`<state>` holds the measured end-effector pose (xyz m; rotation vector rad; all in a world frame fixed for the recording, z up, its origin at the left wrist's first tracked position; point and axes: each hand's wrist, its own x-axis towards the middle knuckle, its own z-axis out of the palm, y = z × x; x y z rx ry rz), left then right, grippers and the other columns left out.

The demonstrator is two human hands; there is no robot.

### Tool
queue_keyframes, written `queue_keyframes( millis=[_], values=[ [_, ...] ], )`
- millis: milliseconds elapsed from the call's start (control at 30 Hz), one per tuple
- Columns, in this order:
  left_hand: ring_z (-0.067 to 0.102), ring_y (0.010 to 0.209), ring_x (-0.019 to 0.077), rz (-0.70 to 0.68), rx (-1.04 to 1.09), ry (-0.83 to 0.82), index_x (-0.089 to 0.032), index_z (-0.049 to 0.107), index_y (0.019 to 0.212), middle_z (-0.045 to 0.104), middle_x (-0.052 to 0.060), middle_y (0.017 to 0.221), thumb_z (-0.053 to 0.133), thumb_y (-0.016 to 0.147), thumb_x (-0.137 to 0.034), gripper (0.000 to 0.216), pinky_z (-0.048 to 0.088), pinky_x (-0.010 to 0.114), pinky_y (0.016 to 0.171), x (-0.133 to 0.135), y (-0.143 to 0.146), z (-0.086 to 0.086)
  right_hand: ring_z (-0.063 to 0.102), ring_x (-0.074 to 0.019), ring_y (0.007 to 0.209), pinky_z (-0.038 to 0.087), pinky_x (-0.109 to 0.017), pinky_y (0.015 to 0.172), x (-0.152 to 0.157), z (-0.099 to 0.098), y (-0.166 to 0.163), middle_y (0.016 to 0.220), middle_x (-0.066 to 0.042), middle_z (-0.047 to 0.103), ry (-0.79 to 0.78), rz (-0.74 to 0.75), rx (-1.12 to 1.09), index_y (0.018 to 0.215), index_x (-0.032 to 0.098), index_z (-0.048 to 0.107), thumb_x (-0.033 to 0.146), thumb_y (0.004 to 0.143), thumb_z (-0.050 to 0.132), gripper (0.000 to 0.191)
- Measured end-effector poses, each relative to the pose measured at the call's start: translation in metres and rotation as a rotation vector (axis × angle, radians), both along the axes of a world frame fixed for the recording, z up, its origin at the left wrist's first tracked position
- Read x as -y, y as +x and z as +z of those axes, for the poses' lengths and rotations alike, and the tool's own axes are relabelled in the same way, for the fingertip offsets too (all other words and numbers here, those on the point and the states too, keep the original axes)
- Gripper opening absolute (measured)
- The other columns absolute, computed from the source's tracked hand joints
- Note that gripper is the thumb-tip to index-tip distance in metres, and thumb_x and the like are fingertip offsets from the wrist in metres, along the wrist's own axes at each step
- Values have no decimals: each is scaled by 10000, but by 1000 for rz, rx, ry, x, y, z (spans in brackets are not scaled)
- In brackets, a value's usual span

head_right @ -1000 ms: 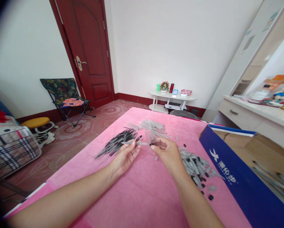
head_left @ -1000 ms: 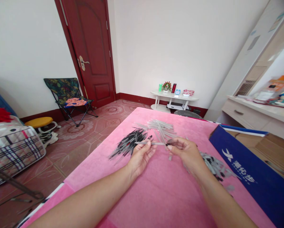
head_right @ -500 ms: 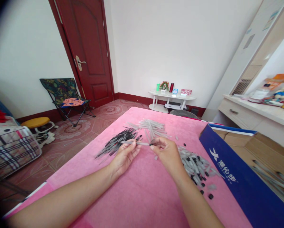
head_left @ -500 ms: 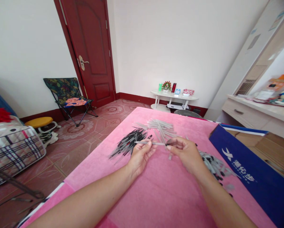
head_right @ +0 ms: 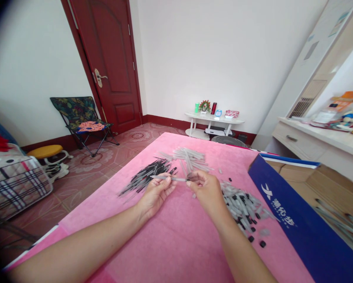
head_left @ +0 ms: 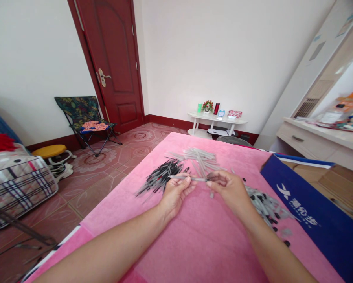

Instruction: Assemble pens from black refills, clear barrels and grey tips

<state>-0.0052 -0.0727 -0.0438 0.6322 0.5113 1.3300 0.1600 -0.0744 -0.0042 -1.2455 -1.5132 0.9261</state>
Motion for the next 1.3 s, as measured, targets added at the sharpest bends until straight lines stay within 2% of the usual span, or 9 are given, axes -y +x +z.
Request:
queue_keyframes(
  millis=[133, 300, 500, 633, 800, 967, 1100, 1233, 1300],
  values=[
    [622, 711, 113, -1, -24, 20, -138, 582, 840, 659, 39, 811, 684, 647, -174, 221, 485, 238, 713, 0, 0, 0, 540, -128, 492, 429, -229, 433, 0, -4, -2, 586, -12, 580, -17, -10, 45, 725, 146, 554, 309, 701, 568, 165],
    [622, 696, 111, -1, -49, 46, -140, 588, 844, 662, 36, 800, 680, 653, -191, 218, 484, 245, 714, -1, 0, -3, 514, -113, 430, 405, -228, 439, 1, -4, -2, 502, -6, 535, 6, -16, 191, 596, 150, 511, 421, 809, 406, 360],
    [623, 716, 113, 20, -39, 11, -144, 591, 841, 663, 37, 806, 701, 629, -207, 248, 478, 236, 724, -2, 0, -2, 530, -109, 481, 405, -206, 450, -1, -5, 2, 570, 27, 531, 24, 49, 158, 725, 167, 510, 350, 747, 528, 186],
    [623, 689, 111, 13, -46, 5, -141, 588, 830, 664, 40, 805, 708, 619, -210, 252, 482, 239, 713, -1, 1, 0, 497, -101, 439, 383, -210, 459, 0, -6, 1, 486, 18, 498, 57, 40, 277, 575, 165, 486, 399, 831, 373, 365],
    [622, 705, 112, 20, -43, 2, -141, 587, 834, 660, 34, 796, 701, 630, -209, 244, 481, 236, 717, 0, 1, 0, 526, -107, 496, 382, -201, 475, 2, -4, 0, 571, 25, 545, 108, 52, 281, 722, 172, 518, 360, 778, 484, 199],
    [622, 684, 109, 13, -55, 5, -138, 585, 834, 661, 43, 804, 695, 637, -214, 238, 484, 235, 704, 0, 0, 0, 498, -102, 425, 374, -213, 457, 3, -4, -1, 486, 9, 516, 36, 70, 301, 574, 166, 497, 416, 847, 328, 407],
    [623, 712, 111, 26, -37, 1, -144, 588, 839, 661, 40, 819, 698, 633, -214, 243, 480, 230, 718, -1, 0, -2, 522, -106, 467, 385, -205, 459, 4, -3, -2, 553, 24, 538, 78, 54, 257, 684, 172, 511, 388, 785, 474, 241],
    [625, 710, 113, 20, -40, 4, -146, 586, 844, 660, 41, 823, 697, 635, -217, 247, 483, 228, 704, -2, 0, -4, 496, -99, 410, 376, -208, 447, 4, -2, -2, 465, 21, 497, 43, 67, 278, 557, 169, 479, 409, 834, 367, 383],
    [624, 705, 112, 24, -43, -2, -147, 586, 840, 659, 36, 809, 698, 634, -216, 244, 485, 224, 699, -3, 0, -4, 498, -98, 413, 378, -206, 437, 4, -2, -2, 492, 17, 513, 29, 59, 260, 587, 166, 501, 417, 833, 363, 377]
  ],
)
